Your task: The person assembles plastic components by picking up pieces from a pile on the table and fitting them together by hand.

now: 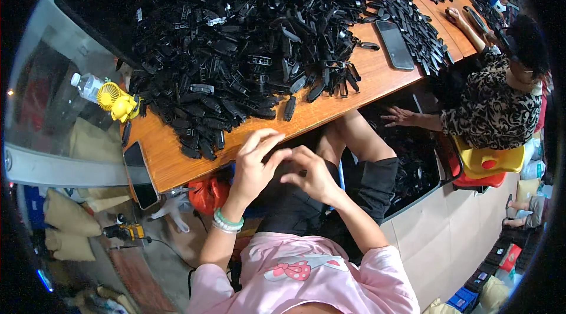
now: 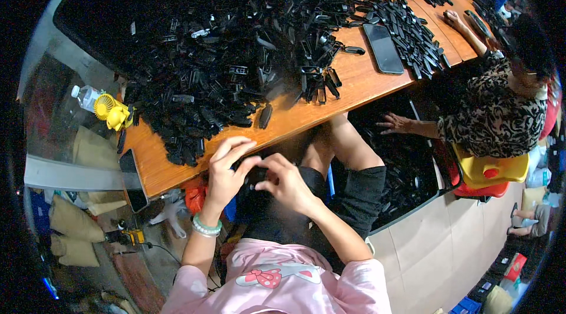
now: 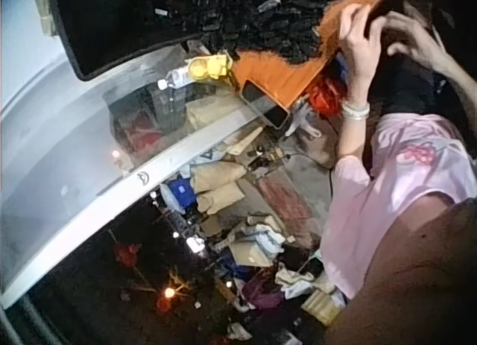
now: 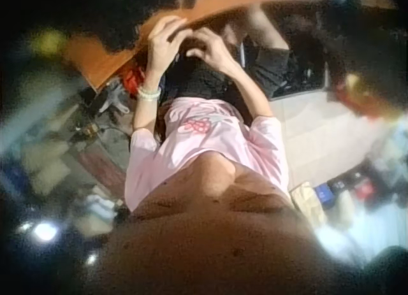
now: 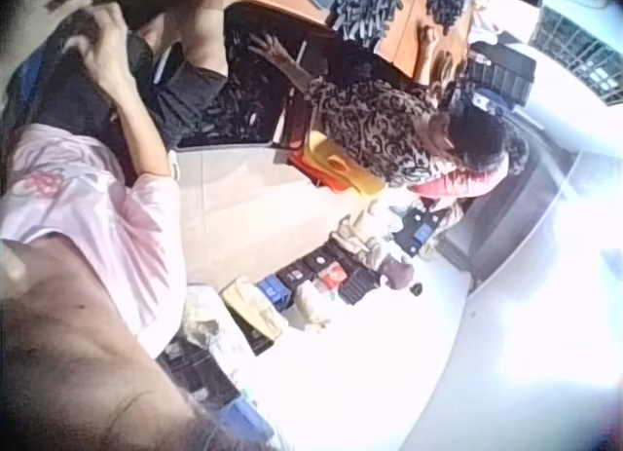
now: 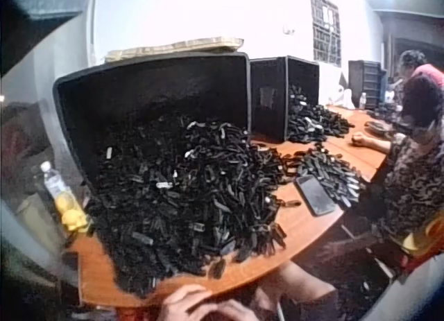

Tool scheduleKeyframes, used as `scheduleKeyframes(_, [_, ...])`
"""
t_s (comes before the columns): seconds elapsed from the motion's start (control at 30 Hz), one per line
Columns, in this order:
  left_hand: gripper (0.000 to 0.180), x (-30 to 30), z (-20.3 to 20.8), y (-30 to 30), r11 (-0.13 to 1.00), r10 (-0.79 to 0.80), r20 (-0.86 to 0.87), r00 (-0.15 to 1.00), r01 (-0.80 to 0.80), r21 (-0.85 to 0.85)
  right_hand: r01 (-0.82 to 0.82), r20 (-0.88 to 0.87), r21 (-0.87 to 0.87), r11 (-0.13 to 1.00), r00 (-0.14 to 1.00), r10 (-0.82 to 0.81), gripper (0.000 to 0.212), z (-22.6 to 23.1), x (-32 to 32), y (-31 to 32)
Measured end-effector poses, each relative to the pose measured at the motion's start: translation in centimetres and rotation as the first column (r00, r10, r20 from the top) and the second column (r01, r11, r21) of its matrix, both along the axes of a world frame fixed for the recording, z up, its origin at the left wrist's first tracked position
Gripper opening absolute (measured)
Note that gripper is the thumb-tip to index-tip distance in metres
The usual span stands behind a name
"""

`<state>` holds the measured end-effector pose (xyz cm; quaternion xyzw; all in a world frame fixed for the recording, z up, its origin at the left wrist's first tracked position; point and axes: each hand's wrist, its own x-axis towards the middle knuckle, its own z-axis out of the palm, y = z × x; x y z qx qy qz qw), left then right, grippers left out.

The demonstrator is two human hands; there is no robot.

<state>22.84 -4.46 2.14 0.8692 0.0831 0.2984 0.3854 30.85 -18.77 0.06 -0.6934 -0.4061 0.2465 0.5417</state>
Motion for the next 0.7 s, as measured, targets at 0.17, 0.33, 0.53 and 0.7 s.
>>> scheduleKeyframes(0.17, [0.022,4.7,-0.6,0.3,0.865,0.048,-0.015,0.999,-0.035,0.5,0.423,0.485,0.293,0.857,0.707,-0.515,0.012,-0.1,5.9,0.5])
scheduleKeyframes(0.33, [0.012,6.9,-0.9,-0.1,0.827,0.143,-0.103,0.984,-0.062,0.558,0.691,0.725,0.218,0.689,0.358,-0.588,0.01,0.6,13.3,0.5])
scheduleKeyframes(0.53, [0.009,6.6,-1.4,-0.7,0.812,0.26,-0.245,0.934,-0.075,0.578,0.68,0.666,0.127,0.722,0.48,-0.57,0.009,-0.9,14.7,-0.9])
scheduleKeyframes(0.7, [0.014,5.4,-1.4,-0.3,0.817,0.309,-0.158,0.938,-0.176,0.549,0.694,0.454,0.102,0.713,0.605,-0.654,0.011,-0.4,12.3,-1.9])
